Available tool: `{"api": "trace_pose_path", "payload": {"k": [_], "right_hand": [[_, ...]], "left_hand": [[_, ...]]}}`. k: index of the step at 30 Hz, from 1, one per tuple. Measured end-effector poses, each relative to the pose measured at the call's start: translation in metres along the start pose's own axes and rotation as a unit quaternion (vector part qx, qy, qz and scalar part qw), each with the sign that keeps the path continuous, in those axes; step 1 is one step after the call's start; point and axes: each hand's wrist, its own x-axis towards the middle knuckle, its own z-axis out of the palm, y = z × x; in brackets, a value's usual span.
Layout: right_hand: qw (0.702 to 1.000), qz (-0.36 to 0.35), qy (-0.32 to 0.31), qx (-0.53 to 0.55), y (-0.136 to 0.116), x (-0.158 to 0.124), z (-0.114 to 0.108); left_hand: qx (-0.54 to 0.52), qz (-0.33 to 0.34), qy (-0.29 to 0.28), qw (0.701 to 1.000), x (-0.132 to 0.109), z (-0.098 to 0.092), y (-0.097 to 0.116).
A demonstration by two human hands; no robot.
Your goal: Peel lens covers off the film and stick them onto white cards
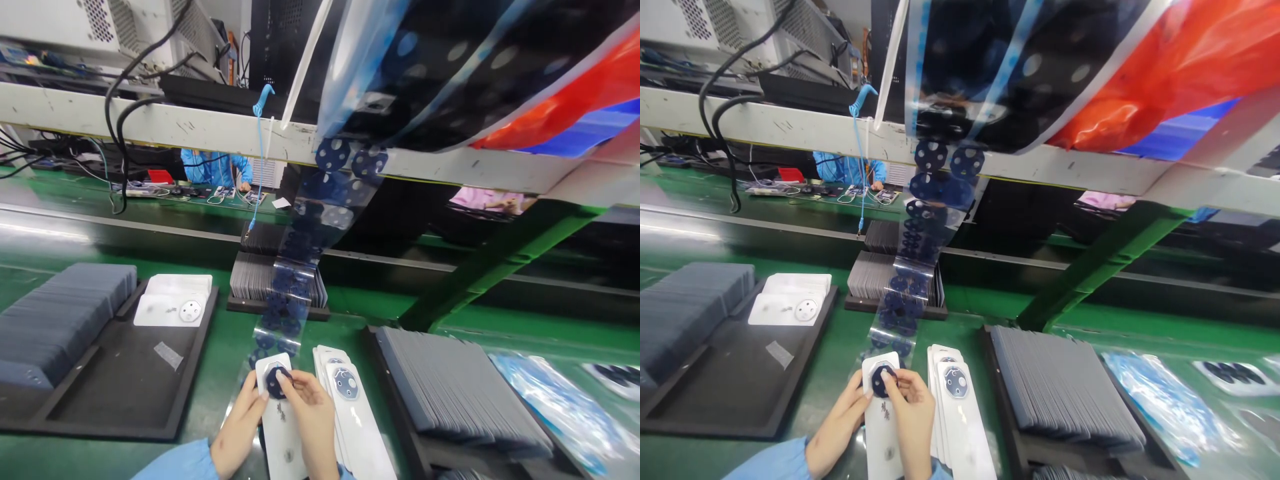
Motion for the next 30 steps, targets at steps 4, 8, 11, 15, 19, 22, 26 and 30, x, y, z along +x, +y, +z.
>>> {"api": "trace_pose_path", "payload": {"k": [4, 8, 11, 15, 19, 22, 26, 30], "right_hand": [[1.0, 0.004, -0.008, -0.005, 0.0018, 0.0017, -0.0007], [1.0, 0.008, -0.01, -0.001, 0.0044, 0.0039, -0.002], [1.0, 0.008, -0.008, 0.002, 0.0038, 0.0035, -0.0019], [1.0, 0.0, -0.005, 0.001, 0.0008, 0.0018, -0.001], [1.0, -0.001, 0.0, -0.008, 0.0022, 0.0013, -0.0013], [1.0, -0.001, -0.001, -0.014, 0.0049, 0.0019, -0.0018], [1.0, 0.005, -0.001, -0.018, 0.0048, 0.002, -0.0014], [1.0, 0.008, 0.0, -0.022, 0.0037, 0.0013, -0.0006]], "left_hand": [[0.006, 0.004, 0.003, 1.0, 0.0005, -0.001, -0.0015], [0.015, 0.005, -0.011, 1.0, -0.0016, 0.0023, 0.0016], [0.032, 0.014, -0.024, 0.999, -0.0033, 0.0049, 0.0048], [0.082, 0.022, -0.035, 0.996, -0.0048, 0.0066, 0.0074], [0.061, 0.024, -0.033, 0.997, -0.0055, 0.0066, 0.0071], [0.034, 0.025, -0.033, 0.999, -0.0054, 0.0062, 0.0066], [0.031, 0.029, -0.045, 0.998, -0.005, 0.0056, 0.0066], [0.03, 0.024, -0.05, 0.998, -0.0048, 0.006, 0.0075]]}}
